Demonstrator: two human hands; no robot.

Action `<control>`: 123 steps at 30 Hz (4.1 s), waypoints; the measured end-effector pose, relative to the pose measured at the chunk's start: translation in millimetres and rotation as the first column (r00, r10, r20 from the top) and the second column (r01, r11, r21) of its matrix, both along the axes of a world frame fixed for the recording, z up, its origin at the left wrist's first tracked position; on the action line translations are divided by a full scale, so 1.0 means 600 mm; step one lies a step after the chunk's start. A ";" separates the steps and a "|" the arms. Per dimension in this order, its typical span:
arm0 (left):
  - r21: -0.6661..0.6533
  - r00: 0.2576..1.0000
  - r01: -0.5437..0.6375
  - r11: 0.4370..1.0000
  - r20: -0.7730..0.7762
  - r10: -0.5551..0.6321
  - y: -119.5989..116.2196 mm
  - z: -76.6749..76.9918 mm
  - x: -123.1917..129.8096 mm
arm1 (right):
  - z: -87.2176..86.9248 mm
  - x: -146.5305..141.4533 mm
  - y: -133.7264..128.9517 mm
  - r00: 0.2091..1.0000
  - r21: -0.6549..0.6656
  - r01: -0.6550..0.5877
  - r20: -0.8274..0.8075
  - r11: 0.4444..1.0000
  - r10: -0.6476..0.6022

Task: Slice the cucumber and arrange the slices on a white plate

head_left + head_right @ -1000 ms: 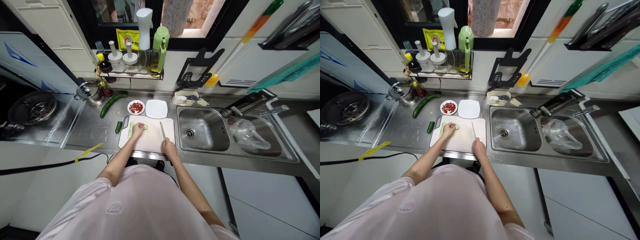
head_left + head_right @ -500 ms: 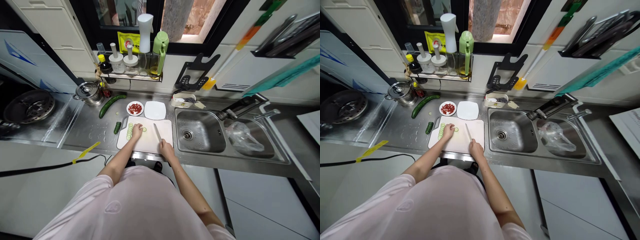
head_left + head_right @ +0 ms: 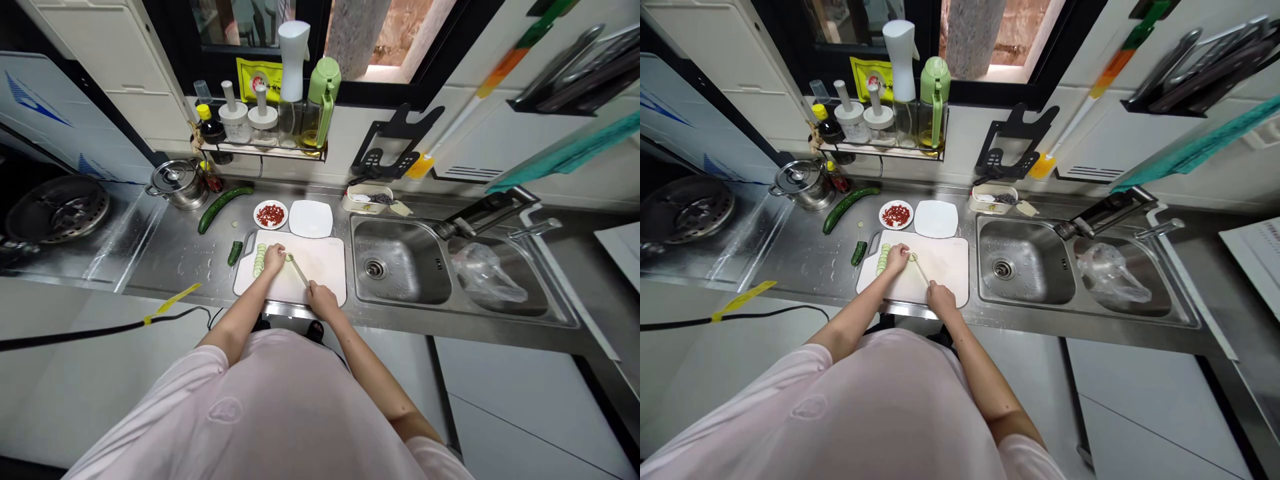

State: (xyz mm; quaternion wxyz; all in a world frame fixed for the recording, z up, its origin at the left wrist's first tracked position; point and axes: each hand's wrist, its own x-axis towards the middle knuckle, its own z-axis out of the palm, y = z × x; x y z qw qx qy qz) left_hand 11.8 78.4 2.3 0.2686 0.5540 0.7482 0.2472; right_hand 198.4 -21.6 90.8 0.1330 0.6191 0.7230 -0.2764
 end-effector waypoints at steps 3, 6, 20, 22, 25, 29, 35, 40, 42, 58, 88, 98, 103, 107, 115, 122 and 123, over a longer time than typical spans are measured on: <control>-0.006 1.000 -0.001 1.000 -0.004 0.001 0.001 -0.001 -0.001 | -0.002 -0.001 0.000 1.000 -0.009 -0.005 0.003 1.000 0.005; -0.016 1.000 -0.001 1.000 -0.005 0.001 0.003 -0.002 -0.001 | -0.006 -0.001 0.000 1.000 -0.004 -0.017 0.008 1.000 0.017; -0.030 1.000 0.005 1.000 -0.028 -0.006 0.008 -0.004 -0.002 | -0.012 0.007 0.023 0.997 -0.019 -0.082 0.010 0.996 0.083; -0.040 1.000 0.001 0.999 -0.028 -0.002 0.008 -0.003 -0.001 | -0.011 0.004 0.027 0.996 -0.030 -0.084 0.003 0.996 0.084; -0.058 1.000 0.000 0.998 -0.028 -0.002 0.008 0.000 0.000 | -0.008 0.000 0.032 0.996 -0.047 -0.084 0.002 0.995 0.084; -0.059 1.000 0.004 0.998 -0.023 -0.005 0.006 0.004 0.000 | -0.004 -0.003 0.035 0.997 -0.045 -0.081 0.004 0.996 0.081; -0.076 1.000 0.008 0.997 -0.024 -0.009 0.007 0.006 0.000 | -0.001 -0.008 0.038 0.997 -0.069 -0.076 0.007 0.995 0.077; -0.083 0.999 0.013 0.996 -0.036 -0.016 0.010 0.004 0.000 | -0.002 -0.009 0.039 0.997 -0.073 -0.075 0.012 0.995 0.076; -0.083 0.999 0.010 0.997 -0.038 -0.013 0.010 0.004 0.000 | -0.002 -0.010 0.040 0.997 -0.081 -0.073 0.014 0.994 0.074; -0.090 0.999 0.017 0.996 -0.048 -0.022 0.011 0.003 -0.002 | 0.003 0.012 0.025 0.995 -0.084 -0.091 0.031 0.992 0.094; -0.115 0.998 0.023 0.993 -0.056 -0.029 0.011 0.011 0.001 | 0.009 -0.004 0.043 0.997 -0.091 -0.075 0.012 0.993 0.077; -0.124 0.997 0.029 0.992 -0.070 -0.038 0.010 0.018 0.002 | 0.012 -0.006 0.043 0.997 -0.097 -0.077 0.019 0.992 0.079; -0.124 0.996 0.029 0.992 -0.080 -0.039 0.009 0.019 0.003 | 0.013 -0.002 0.040 0.998 -0.103 -0.065 0.018 0.993 0.067; -0.121 0.996 0.030 0.992 -0.081 -0.040 0.011 0.017 0.003 | 0.009 0.000 0.038 0.998 -0.094 -0.057 0.009 0.994 0.058; -0.129 0.995 0.026 0.991 -0.093 -0.038 0.014 0.015 0.003 | 0.006 0.005 0.030 0.998 -0.089 -0.059 0.012 0.994 0.061; -0.134 0.996 0.009 0.991 -0.082 -0.020 0.013 0.017 0.004 | 0.004 0.020 0.011 0.998 -0.072 -0.062 0.019 0.995 0.064; -0.134 0.997 0.010 0.991 -0.079 -0.021 0.013 0.017 0.004 | 0.002 0.023 0.008 0.998 -0.067 -0.062 0.021 0.996 0.064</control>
